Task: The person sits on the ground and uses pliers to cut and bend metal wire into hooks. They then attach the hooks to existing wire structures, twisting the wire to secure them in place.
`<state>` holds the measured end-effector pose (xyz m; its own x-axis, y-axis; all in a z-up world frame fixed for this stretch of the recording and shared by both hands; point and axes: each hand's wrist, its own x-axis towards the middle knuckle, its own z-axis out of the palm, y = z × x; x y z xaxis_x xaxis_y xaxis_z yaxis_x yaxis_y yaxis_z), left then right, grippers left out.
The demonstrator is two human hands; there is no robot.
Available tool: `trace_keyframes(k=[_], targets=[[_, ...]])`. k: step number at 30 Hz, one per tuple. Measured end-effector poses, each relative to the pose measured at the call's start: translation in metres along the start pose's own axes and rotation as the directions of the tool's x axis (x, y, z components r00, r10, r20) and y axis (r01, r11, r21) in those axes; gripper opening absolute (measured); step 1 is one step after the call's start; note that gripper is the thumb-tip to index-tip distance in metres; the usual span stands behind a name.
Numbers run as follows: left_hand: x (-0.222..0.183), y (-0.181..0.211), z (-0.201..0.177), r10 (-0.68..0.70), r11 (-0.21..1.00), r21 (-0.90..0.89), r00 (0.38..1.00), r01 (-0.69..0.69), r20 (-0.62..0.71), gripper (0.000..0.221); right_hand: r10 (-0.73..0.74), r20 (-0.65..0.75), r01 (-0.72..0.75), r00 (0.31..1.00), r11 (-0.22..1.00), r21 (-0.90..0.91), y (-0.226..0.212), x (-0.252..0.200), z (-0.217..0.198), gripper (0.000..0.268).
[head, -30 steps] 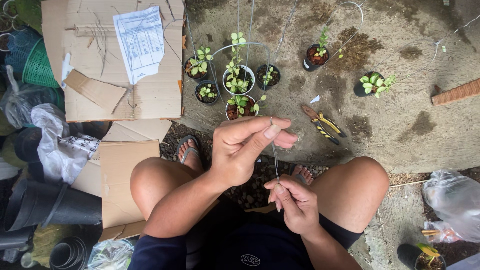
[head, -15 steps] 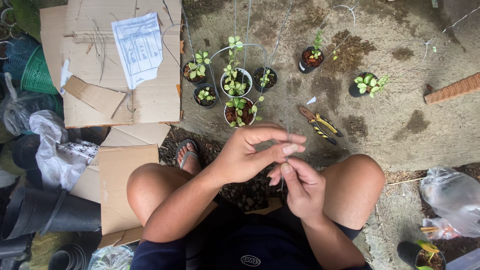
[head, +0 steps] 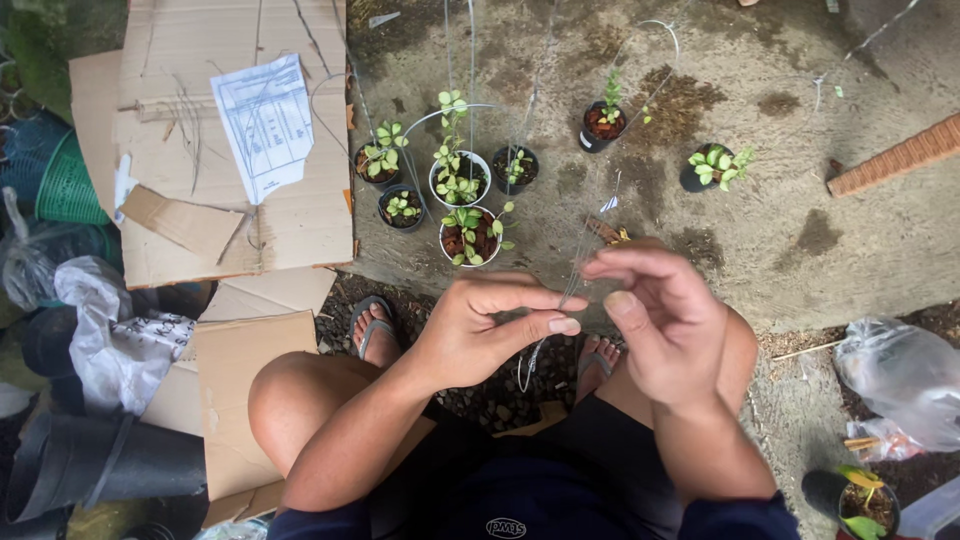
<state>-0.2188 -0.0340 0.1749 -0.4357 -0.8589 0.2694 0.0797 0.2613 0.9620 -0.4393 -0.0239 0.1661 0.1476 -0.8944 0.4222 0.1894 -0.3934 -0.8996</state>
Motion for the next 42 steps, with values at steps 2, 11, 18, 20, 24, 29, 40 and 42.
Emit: trace_keyframes(k=[2, 11, 18, 20, 24, 29, 40, 42], targets=[[0.000, 0.001, 0.003, -0.008, 0.994, -0.109, 1.000, 0.008, 0.007, 0.020, 0.040, 0.070, -0.037, 0.997, 0.998, -0.046, -0.013, 0.011, -0.004, 0.027], [0.003, -0.022, 0.018, -0.089, 0.926, -0.367, 0.996, 0.089, 0.018, 0.026, 0.046, 0.025, -0.044, 0.999, 0.996, -0.074, -0.021, 0.043, 0.002, 0.013], [0.002, -0.031, 0.023, -0.152, 0.940, -0.312, 0.988, 0.139, -0.019, 0.034, 0.050, -0.095, -0.052, 0.994, 0.999, -0.014, -0.016, 0.051, -0.005, 0.012], [0.004, -0.032, 0.021, -0.164, 0.924, -0.351, 0.986, 0.150, -0.010, 0.035, -0.002, -0.066, 0.002, 0.998, 1.000, -0.003, -0.015, 0.052, -0.005, 0.009], [0.006, -0.032, 0.014, -0.178, 0.902, -0.392, 0.983, 0.182, 0.048, 0.034, -0.225, -0.002, 0.219, 0.974, 0.952, -0.213, -0.018, 0.058, -0.007, 0.014], [0.007, -0.032, -0.001, -0.210, 0.873, -0.406, 0.960, 0.269, 0.185, 0.035, -0.526, 0.175, 0.518, 0.832, 0.626, -0.583, -0.027, 0.073, -0.020, 0.023], [0.008, -0.026, -0.017, -0.234, 0.750, -0.490, 0.871, 0.444, 0.431, 0.038, -0.450, 0.730, 0.813, 0.515, -0.013, -0.582, -0.048, 0.085, -0.047, 0.018], [0.009, -0.026, -0.018, -0.243, 0.710, -0.507, 0.845, 0.490, 0.477, 0.039, -0.409, 0.775, 0.823, 0.482, -0.093, -0.561, -0.057, 0.086, -0.047, 0.019]])
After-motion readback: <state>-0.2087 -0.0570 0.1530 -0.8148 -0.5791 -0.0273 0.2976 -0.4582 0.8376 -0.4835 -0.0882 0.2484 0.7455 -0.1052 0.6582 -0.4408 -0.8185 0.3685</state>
